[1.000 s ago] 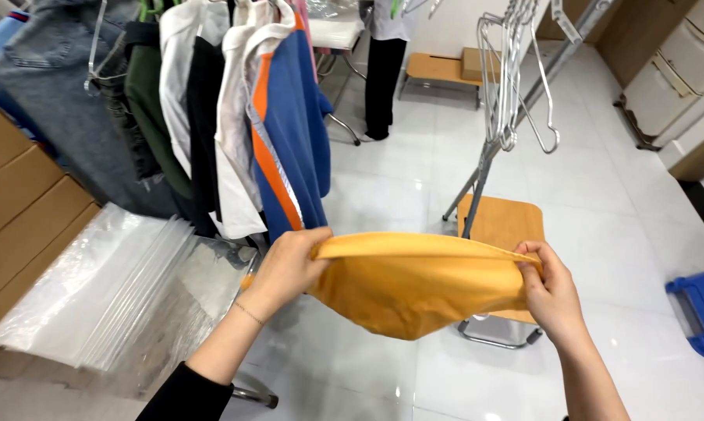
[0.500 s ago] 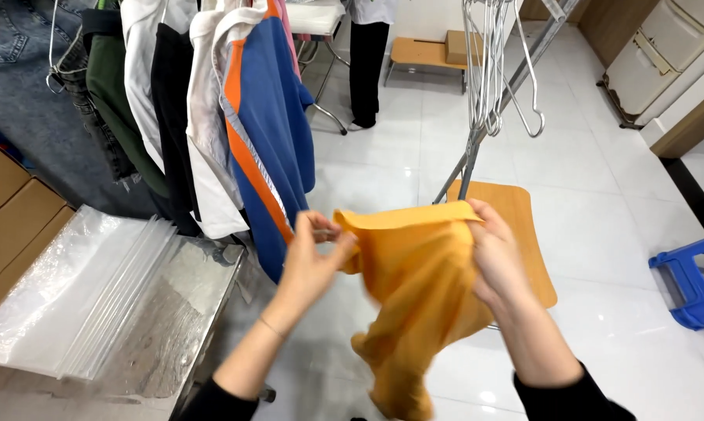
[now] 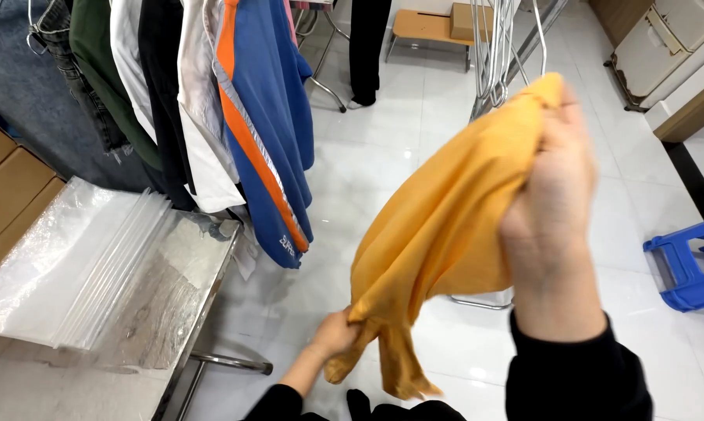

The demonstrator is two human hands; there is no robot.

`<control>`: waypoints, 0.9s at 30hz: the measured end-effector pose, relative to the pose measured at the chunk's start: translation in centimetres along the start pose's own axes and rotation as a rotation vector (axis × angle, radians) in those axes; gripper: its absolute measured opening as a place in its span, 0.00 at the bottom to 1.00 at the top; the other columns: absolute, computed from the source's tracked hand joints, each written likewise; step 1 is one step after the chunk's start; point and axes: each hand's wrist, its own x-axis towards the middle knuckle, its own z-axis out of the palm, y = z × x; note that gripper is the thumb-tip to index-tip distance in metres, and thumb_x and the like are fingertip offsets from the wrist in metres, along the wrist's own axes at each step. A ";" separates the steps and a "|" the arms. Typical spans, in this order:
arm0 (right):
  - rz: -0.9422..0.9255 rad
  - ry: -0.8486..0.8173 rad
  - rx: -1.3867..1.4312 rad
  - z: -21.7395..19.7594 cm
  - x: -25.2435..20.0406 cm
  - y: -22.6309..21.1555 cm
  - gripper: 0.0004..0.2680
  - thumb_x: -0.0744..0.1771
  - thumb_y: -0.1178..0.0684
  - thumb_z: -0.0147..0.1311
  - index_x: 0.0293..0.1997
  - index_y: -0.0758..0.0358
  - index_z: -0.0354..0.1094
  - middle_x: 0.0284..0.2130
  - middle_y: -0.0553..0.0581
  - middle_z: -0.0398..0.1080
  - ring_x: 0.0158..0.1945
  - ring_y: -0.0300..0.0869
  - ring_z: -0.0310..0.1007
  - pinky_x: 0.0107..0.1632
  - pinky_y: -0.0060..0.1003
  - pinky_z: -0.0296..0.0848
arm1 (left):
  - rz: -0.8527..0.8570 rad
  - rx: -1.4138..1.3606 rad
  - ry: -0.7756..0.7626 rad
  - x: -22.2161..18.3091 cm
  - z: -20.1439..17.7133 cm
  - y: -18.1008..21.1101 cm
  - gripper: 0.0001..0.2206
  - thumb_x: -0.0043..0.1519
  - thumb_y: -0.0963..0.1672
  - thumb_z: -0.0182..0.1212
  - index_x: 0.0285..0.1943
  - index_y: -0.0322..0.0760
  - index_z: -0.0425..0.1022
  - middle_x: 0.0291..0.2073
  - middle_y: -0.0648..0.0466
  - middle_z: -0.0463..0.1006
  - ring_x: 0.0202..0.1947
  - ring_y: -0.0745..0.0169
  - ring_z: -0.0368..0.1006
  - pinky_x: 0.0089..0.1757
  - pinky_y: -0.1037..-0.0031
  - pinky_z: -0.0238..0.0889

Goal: Hanging various clothing items such as jeans and shirts onto hangers and placing them on a garment rack.

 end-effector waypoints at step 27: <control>0.081 -0.212 -0.696 -11.1 -4.0 15.5 0.12 0.71 0.54 0.43 0.26 0.57 0.57 0.22 0.45 0.59 0.29 0.33 0.58 0.30 0.34 0.60 | 0.527 -0.372 0.102 -15.8 -7.8 11.0 0.58 0.48 0.64 0.65 0.81 0.36 0.39 0.80 0.45 0.48 0.79 0.49 0.47 0.70 0.57 0.43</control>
